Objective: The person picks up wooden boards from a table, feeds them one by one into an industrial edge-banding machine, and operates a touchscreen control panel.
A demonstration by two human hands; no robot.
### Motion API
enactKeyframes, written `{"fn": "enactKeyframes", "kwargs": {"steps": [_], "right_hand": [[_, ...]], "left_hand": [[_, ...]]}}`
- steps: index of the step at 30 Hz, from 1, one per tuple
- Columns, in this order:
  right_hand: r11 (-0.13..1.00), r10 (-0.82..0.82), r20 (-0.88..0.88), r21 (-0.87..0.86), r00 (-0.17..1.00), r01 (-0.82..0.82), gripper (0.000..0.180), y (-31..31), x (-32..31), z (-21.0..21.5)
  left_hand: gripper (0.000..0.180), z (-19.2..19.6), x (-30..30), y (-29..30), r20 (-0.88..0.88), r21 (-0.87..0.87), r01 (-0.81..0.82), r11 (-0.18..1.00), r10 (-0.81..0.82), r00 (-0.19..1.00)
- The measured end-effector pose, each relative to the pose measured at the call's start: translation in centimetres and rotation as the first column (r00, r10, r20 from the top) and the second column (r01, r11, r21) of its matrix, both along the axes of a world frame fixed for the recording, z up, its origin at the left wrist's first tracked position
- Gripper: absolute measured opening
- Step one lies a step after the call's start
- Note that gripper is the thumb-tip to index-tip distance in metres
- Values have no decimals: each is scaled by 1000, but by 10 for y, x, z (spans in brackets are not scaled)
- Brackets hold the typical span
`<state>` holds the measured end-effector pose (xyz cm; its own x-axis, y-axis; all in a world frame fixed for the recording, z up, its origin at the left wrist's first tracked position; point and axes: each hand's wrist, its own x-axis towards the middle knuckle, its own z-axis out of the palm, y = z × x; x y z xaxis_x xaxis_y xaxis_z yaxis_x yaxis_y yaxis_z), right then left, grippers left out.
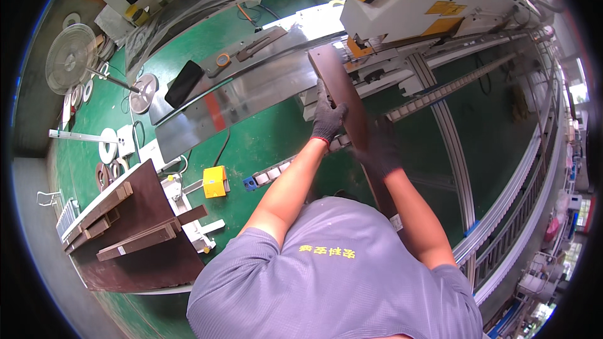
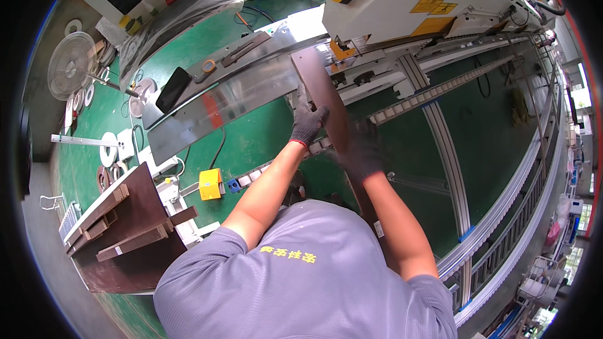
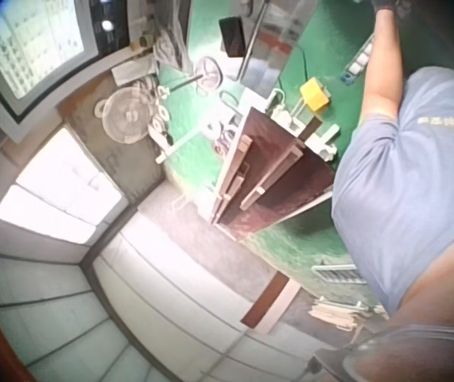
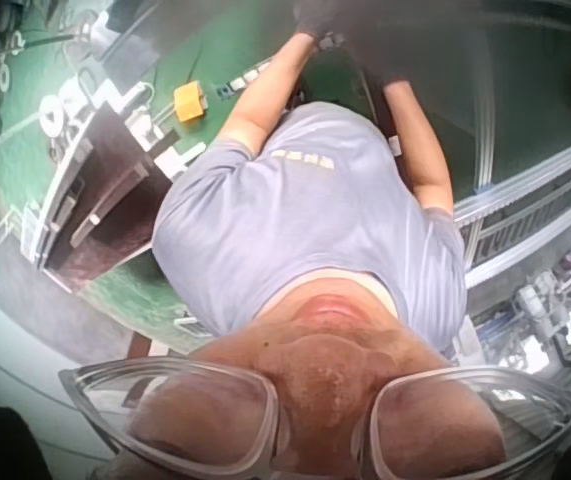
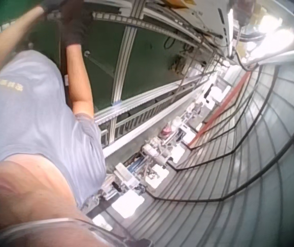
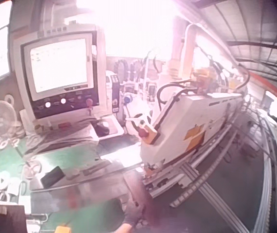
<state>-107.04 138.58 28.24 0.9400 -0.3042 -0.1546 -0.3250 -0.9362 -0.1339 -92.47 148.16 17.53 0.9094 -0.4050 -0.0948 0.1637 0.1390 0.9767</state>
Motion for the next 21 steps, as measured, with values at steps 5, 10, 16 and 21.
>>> {"fn": "enactKeyframes", "kwargs": {"steps": [5,10,16,21], "right_hand": [[987,-35,83,157,996,22,90,-9,63,-51],[978,-82,188,203,979,43,84,-14,71,-67],[971,-102,201,233,974,54,82,-21,71,-60],[960,-121,162,271,979,74,77,-29,82,-35]], "left_hand": [[93,10,13,-3,131,234,-51,971,21,991],[98,-11,23,-7,50,1,21,1000,-21,999],[88,5,19,-12,-109,-136,44,990,-59,992],[87,11,19,-23,-152,-68,45,997,-55,987]]}}
